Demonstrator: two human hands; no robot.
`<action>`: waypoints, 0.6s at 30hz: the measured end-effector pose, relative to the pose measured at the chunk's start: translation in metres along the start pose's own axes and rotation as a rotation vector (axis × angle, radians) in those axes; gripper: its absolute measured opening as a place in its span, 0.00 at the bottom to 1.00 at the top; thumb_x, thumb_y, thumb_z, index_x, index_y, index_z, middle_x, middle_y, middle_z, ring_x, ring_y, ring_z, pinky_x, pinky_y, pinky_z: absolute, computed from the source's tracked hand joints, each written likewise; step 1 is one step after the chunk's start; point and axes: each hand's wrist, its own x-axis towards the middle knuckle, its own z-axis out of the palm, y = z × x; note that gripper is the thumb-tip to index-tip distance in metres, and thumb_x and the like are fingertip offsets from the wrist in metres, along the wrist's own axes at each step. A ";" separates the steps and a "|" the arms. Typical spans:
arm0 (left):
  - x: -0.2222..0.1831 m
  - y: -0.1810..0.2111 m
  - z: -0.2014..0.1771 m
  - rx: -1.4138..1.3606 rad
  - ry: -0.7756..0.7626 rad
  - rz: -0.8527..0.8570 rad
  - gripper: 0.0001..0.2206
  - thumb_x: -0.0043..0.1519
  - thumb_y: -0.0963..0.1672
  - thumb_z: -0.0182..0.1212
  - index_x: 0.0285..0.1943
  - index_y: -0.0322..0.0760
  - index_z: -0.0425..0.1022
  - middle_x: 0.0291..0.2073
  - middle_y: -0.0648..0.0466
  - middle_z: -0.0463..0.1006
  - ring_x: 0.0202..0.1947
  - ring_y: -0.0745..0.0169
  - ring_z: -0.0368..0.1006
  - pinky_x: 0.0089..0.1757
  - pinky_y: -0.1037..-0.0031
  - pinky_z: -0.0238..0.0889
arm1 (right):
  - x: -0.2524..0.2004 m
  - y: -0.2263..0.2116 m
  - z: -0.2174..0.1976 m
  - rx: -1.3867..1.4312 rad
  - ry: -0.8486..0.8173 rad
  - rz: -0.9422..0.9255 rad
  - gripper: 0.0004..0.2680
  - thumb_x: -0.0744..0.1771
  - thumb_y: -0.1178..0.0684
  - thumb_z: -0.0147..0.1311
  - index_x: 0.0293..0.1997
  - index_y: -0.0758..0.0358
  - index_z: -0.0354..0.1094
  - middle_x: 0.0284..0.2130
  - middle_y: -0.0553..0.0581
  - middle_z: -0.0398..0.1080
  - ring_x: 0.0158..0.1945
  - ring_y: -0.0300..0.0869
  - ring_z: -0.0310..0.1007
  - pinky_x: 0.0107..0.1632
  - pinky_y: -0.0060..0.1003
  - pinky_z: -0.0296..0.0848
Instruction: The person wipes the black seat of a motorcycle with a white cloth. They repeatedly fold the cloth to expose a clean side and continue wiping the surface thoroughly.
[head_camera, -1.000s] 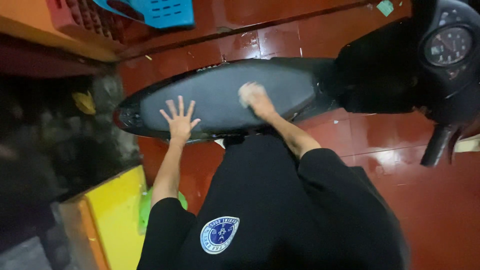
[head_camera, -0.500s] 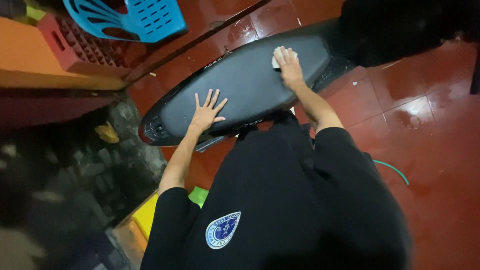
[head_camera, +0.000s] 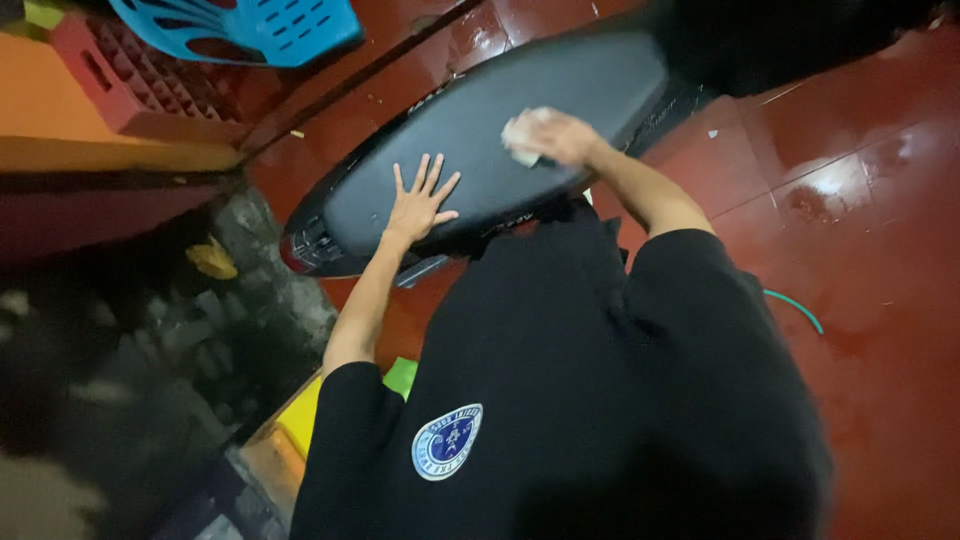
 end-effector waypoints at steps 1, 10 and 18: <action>0.002 -0.002 0.002 0.014 0.015 0.005 0.35 0.65 0.62 0.45 0.82 0.65 0.42 0.82 0.50 0.29 0.81 0.46 0.21 0.64 0.23 0.20 | -0.014 0.010 0.004 -0.166 -0.054 0.120 0.19 0.74 0.51 0.33 0.79 0.44 0.45 0.77 0.54 0.48 0.76 0.50 0.52 0.70 0.47 0.59; 0.005 0.006 -0.002 0.065 -0.066 -0.025 0.35 0.66 0.64 0.40 0.82 0.68 0.38 0.82 0.53 0.27 0.81 0.48 0.21 0.66 0.26 0.18 | -0.060 0.000 0.001 -0.003 -0.087 -0.141 0.21 0.73 0.39 0.23 0.79 0.39 0.45 0.78 0.54 0.43 0.79 0.53 0.44 0.71 0.51 0.51; 0.011 0.004 -0.012 0.099 -0.123 -0.083 0.34 0.66 0.64 0.37 0.82 0.70 0.38 0.82 0.55 0.28 0.81 0.51 0.21 0.67 0.28 0.22 | -0.177 0.079 -0.014 0.207 0.164 1.190 0.16 0.76 0.54 0.33 0.74 0.67 0.55 0.71 0.74 0.52 0.74 0.62 0.50 0.76 0.58 0.44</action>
